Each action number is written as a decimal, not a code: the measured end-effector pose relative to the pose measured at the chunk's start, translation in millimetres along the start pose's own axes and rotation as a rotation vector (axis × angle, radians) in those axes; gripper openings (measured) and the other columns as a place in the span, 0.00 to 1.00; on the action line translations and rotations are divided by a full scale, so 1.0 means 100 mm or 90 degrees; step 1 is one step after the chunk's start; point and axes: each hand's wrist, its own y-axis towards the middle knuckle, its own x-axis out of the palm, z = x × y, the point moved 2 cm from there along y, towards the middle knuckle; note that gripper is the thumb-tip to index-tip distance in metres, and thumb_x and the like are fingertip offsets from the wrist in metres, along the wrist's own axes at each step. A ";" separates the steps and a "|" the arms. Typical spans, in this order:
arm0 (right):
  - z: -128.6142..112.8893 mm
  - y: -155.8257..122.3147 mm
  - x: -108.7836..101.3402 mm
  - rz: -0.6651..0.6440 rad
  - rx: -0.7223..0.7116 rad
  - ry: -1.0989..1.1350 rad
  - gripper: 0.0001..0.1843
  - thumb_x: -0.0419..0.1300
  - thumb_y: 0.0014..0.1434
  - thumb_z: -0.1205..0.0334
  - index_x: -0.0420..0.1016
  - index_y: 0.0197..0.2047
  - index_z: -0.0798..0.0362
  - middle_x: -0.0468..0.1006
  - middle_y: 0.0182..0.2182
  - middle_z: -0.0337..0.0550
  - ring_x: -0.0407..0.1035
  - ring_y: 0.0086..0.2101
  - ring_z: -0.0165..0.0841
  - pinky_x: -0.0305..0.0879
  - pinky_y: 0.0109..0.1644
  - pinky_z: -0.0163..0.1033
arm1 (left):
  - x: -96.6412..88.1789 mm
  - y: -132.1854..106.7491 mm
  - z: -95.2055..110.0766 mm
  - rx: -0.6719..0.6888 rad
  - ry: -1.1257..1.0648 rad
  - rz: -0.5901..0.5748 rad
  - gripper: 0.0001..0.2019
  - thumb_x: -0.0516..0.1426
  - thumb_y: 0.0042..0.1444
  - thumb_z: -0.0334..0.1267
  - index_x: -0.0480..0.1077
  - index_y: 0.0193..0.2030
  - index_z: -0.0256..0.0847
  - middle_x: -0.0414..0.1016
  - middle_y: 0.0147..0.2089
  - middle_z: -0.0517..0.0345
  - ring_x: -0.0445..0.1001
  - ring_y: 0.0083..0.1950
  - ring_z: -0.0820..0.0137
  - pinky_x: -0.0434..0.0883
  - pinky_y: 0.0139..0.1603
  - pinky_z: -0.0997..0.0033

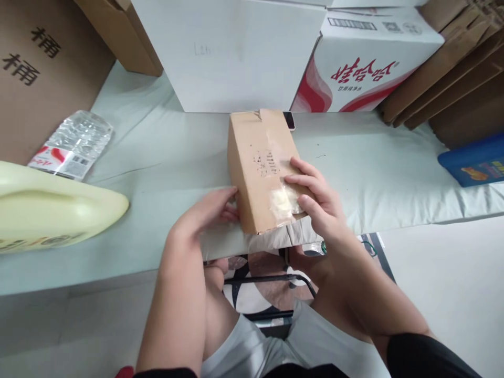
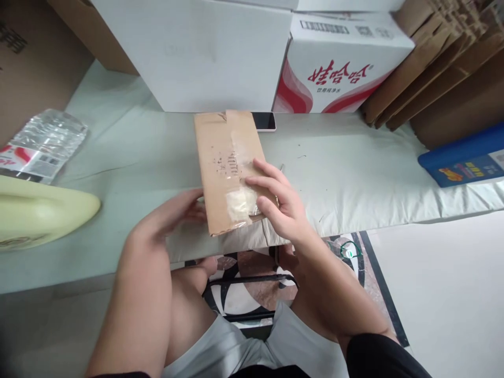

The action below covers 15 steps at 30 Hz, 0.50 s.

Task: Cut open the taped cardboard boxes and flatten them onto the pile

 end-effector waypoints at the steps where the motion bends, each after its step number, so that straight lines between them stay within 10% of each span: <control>1: 0.02 0.01 0.02 -0.018 -0.003 0.002 0.22 0.56 0.70 0.42 0.79 0.58 0.43 0.68 0.70 0.44 0.60 0.72 0.46 0.58 0.76 0.59 | -0.06 0.01 0.02 0.064 0.014 0.086 0.30 0.59 0.57 0.63 0.74 0.56 0.42 0.83 0.44 0.45 0.83 0.45 0.49 0.78 0.43 0.51; 4: 0.01 0.02 0.07 -0.074 -0.009 -0.001 0.23 0.56 0.69 0.41 0.80 0.57 0.44 0.69 0.70 0.45 0.61 0.71 0.46 0.58 0.76 0.59 | -0.19 -0.02 0.12 0.402 0.003 0.313 0.34 0.57 0.57 0.68 0.67 0.65 0.54 0.75 0.67 0.51 0.71 0.70 0.49 0.75 0.62 0.49; 7: -0.04 0.03 0.13 -0.117 -0.010 0.010 0.23 0.56 0.69 0.42 0.81 0.58 0.43 0.68 0.71 0.44 0.61 0.71 0.46 0.59 0.76 0.59 | -0.15 -0.05 0.18 0.645 0.084 0.280 0.32 0.55 0.59 0.70 0.69 0.64 0.57 0.62 0.78 0.57 0.56 0.80 0.49 0.65 0.75 0.45; 15: 0.06 0.03 0.04 0.070 0.032 0.011 0.17 0.56 0.68 0.48 0.84 0.42 0.45 0.78 0.55 0.46 0.73 0.57 0.42 0.71 0.62 0.54 | -0.04 -0.01 0.17 0.663 0.189 0.260 0.26 0.52 0.63 0.68 0.76 0.53 0.52 0.64 0.75 0.51 0.58 0.79 0.48 0.57 0.80 0.41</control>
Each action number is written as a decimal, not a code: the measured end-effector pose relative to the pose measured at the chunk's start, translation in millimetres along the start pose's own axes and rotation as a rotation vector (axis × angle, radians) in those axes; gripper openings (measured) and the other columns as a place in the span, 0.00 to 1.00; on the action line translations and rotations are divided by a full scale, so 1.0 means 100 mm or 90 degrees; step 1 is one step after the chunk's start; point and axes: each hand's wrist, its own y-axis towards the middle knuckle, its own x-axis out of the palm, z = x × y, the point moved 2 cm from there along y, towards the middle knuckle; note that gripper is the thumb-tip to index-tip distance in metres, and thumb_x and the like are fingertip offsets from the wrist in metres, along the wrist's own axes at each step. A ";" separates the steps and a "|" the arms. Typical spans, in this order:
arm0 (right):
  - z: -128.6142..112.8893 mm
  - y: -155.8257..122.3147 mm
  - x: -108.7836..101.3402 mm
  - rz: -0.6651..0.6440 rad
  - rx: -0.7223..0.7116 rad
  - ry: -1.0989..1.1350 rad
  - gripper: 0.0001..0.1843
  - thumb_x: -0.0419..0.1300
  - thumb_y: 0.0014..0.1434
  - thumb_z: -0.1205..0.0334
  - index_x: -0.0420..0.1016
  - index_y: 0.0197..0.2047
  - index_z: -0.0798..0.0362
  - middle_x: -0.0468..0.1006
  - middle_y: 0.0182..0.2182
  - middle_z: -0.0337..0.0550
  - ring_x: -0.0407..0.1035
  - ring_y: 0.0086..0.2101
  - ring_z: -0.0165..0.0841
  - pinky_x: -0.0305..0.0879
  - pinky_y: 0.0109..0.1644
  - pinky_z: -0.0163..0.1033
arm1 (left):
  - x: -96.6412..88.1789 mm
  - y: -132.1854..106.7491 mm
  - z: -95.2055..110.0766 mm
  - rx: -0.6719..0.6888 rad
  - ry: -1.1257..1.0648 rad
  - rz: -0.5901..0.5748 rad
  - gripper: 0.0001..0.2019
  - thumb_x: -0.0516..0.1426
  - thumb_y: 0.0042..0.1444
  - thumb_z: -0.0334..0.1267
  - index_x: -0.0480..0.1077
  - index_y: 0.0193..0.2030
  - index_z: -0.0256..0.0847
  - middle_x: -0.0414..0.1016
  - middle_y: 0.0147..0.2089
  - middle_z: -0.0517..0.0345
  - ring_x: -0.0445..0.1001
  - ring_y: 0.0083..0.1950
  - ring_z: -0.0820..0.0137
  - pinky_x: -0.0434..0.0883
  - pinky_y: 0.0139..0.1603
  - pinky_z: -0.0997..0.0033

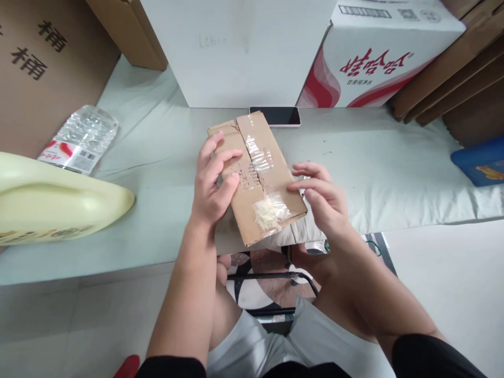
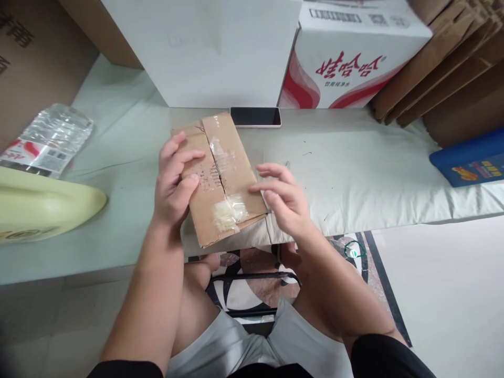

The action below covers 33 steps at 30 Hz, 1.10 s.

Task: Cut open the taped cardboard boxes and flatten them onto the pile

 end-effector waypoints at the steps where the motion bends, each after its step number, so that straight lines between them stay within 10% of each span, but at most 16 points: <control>1: 0.06 0.01 -0.04 0.047 0.048 -0.045 0.17 0.55 0.67 0.49 0.84 0.42 0.46 0.80 0.48 0.47 0.75 0.51 0.42 0.73 0.57 0.53 | 0.00 0.00 0.00 -0.001 0.002 0.001 0.26 0.52 0.63 0.67 0.76 0.53 0.52 0.65 0.75 0.51 0.58 0.79 0.48 0.56 0.80 0.40; 6: 0.35 0.04 -0.12 -0.101 0.370 -0.421 0.33 0.58 0.61 0.47 0.73 0.66 0.54 0.77 0.28 0.45 0.70 0.30 0.41 0.64 0.35 0.44 | 0.00 0.00 -0.01 0.017 -0.005 0.017 0.27 0.52 0.64 0.67 0.76 0.53 0.51 0.65 0.74 0.50 0.59 0.78 0.47 0.56 0.80 0.40; 11: 0.45 0.03 -0.05 -0.237 0.331 -0.442 0.39 0.58 0.59 0.56 0.65 0.73 0.49 0.76 0.26 0.42 0.68 0.29 0.39 0.59 0.34 0.41 | 0.02 0.00 0.00 0.006 0.001 0.022 0.26 0.52 0.64 0.67 0.76 0.52 0.51 0.65 0.73 0.51 0.58 0.78 0.47 0.56 0.80 0.40; 21: -0.14 0.02 -0.39 0.147 0.027 0.201 0.26 0.53 0.62 0.45 0.71 0.62 0.35 0.79 0.36 0.42 0.71 0.28 0.38 0.69 0.35 0.48 | 0.05 0.00 0.01 -0.005 -0.004 0.032 0.26 0.52 0.64 0.67 0.76 0.51 0.51 0.66 0.73 0.51 0.58 0.78 0.47 0.58 0.79 0.42; 25: -0.46 -0.08 -0.39 0.182 -0.035 0.241 0.09 0.64 0.62 0.58 0.78 0.46 0.38 0.68 0.18 0.30 0.55 0.14 0.29 0.57 0.20 0.39 | 0.06 -0.01 0.01 0.003 -0.001 0.036 0.25 0.51 0.65 0.66 0.76 0.53 0.50 0.66 0.73 0.50 0.58 0.78 0.47 0.58 0.78 0.40; 28: -0.60 -0.16 -0.31 0.146 -0.090 0.221 0.08 0.61 0.69 0.49 0.80 0.43 0.39 0.58 0.12 0.26 0.44 0.10 0.26 0.48 0.14 0.36 | 0.05 -0.01 0.02 0.004 0.001 0.037 0.24 0.51 0.67 0.63 0.76 0.53 0.49 0.65 0.74 0.49 0.60 0.78 0.46 0.58 0.78 0.39; 33: -0.59 -0.26 -0.25 0.259 -0.158 0.108 0.17 0.62 0.68 0.42 0.82 0.40 0.45 0.71 0.22 0.34 0.62 0.15 0.26 0.54 0.13 0.37 | 0.05 -0.02 0.05 -0.012 -0.006 0.031 0.22 0.52 0.67 0.62 0.76 0.52 0.50 0.66 0.73 0.49 0.61 0.77 0.45 0.62 0.76 0.39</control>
